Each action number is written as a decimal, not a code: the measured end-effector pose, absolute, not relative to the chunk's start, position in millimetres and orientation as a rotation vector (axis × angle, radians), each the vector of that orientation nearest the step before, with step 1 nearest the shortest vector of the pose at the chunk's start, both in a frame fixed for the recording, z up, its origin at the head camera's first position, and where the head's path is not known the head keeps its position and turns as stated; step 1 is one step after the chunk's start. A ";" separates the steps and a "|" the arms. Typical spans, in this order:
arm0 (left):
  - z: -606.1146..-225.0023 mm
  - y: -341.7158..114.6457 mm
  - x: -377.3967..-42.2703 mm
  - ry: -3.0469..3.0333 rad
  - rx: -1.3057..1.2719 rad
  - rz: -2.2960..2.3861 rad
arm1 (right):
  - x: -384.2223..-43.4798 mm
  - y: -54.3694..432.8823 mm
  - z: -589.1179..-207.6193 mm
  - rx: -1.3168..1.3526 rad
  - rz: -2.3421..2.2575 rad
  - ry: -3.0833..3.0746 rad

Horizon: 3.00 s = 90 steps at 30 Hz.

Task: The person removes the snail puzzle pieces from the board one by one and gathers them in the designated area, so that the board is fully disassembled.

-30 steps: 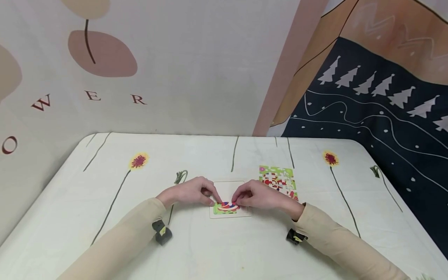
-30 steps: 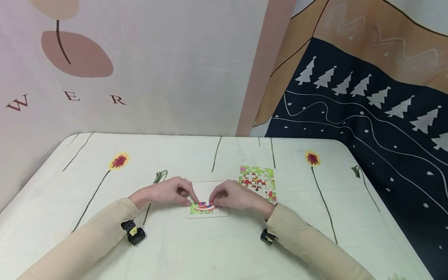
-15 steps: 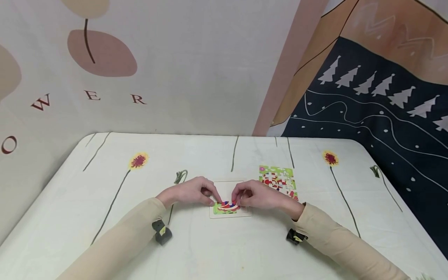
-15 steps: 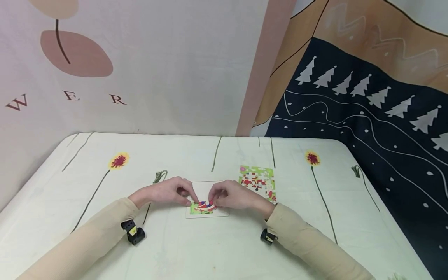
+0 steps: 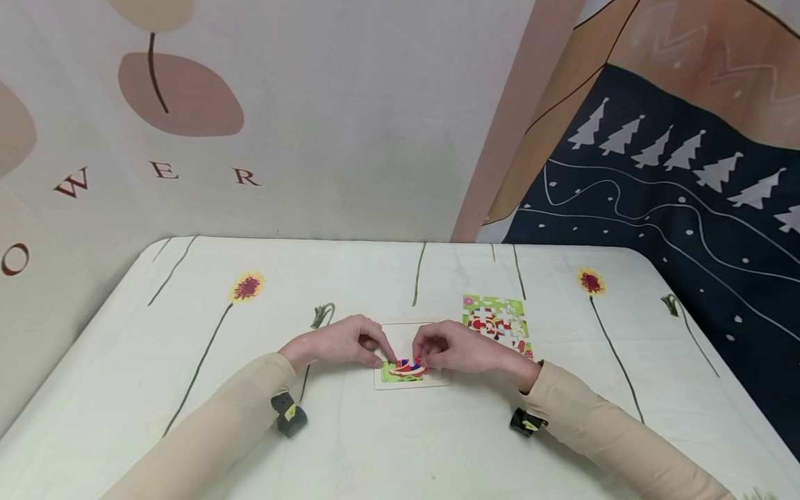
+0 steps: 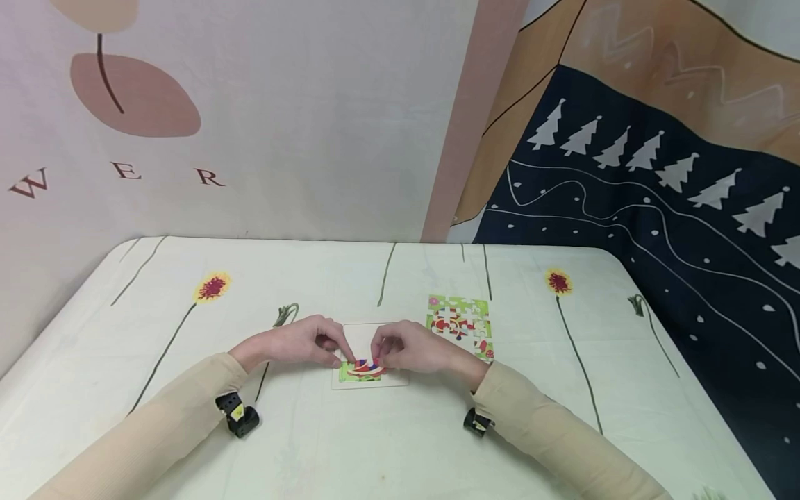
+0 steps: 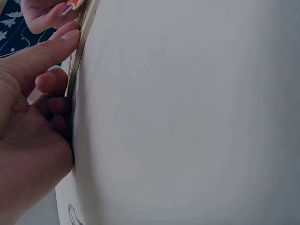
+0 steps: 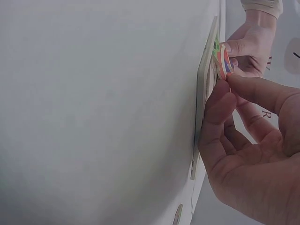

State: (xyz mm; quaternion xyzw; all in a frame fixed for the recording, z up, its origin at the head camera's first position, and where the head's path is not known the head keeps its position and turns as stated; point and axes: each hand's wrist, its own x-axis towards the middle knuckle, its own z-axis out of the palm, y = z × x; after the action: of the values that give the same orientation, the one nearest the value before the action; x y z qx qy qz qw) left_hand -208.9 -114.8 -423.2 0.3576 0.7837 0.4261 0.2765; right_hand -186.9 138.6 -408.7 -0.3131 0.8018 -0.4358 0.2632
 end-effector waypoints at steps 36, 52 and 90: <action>-423.3 -114.3 -207.8 2.091 0.938 1.161 | -189.9 196.9 -403.7 -0.745 -1.269 2.231; -423.3 -114.2 -208.3 2.085 0.968 1.166 | -190.9 233.4 -401.3 -0.580 -1.228 2.322; -422.4 -113.3 -207.1 2.072 0.950 1.180 | -191.4 260.0 -405.5 -0.554 -1.204 2.440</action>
State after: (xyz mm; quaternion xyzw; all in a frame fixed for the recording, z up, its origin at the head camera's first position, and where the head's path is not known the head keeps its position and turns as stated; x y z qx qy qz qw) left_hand -207.1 -113.3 -422.4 0.3550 0.7742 0.4409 0.2833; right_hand -191.4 260.0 -405.5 -0.1961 0.8641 -0.4265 0.1815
